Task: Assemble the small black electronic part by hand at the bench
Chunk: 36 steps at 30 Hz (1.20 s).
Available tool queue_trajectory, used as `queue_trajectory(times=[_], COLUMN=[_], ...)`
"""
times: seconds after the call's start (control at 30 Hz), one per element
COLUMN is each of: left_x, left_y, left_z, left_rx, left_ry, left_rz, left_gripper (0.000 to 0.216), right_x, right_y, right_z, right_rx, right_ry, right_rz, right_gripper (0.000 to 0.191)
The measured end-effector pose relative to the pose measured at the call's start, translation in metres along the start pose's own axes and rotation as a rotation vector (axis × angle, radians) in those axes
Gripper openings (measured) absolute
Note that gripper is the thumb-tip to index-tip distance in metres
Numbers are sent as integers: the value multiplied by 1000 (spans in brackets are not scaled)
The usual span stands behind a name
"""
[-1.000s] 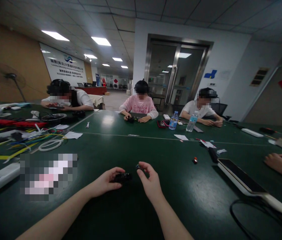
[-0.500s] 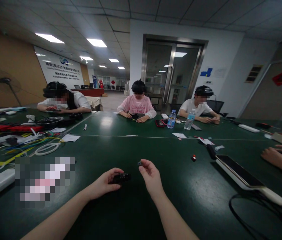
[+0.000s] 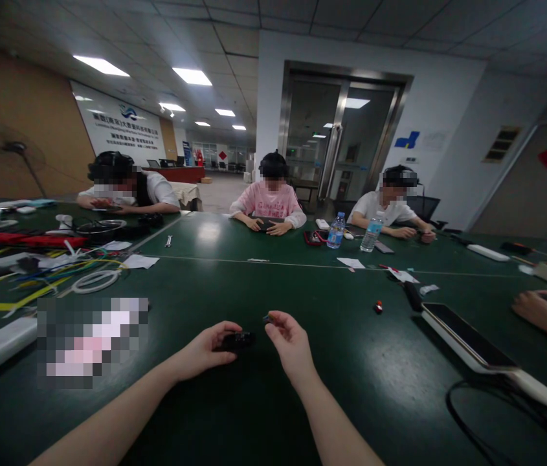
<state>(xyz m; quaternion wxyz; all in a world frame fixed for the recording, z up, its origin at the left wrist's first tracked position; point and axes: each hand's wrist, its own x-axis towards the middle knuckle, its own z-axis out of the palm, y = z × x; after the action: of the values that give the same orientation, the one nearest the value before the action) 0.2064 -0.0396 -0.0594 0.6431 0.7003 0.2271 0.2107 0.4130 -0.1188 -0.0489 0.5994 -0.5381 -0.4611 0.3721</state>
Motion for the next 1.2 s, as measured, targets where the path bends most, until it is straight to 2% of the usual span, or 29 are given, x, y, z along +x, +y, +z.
queue_trajectory(times=[0.4, 0.63, 0.83, 0.97, 1.1, 1.2], left_x=[0, 0, 0, 0, -2, -2], left_y=[5, 3, -1, -2, 3, 2], left_z=[4, 3, 2, 4, 6, 6], left_rx=[-11, -28, 10, 20, 34, 38], left_ry=[2, -3, -5, 4, 10, 12], left_rz=[-14, 15, -9, -15, -22, -13], left_gripper=[47, 46, 45, 44, 41, 41], right_x=[-7, -13, -17, -17, -15, -15], right_y=[-1, -9, -14, -8, -3, -3], right_z=[15, 21, 25, 24, 22, 21], right_rx=[-191, -425, -649, -638, -541, -558], right_ry=[-157, -220, -321, -284, -307, -308], right_rz=[-51, -172, -241, -211, -151, -151], right_gripper=[29, 21, 25, 26, 24, 25])
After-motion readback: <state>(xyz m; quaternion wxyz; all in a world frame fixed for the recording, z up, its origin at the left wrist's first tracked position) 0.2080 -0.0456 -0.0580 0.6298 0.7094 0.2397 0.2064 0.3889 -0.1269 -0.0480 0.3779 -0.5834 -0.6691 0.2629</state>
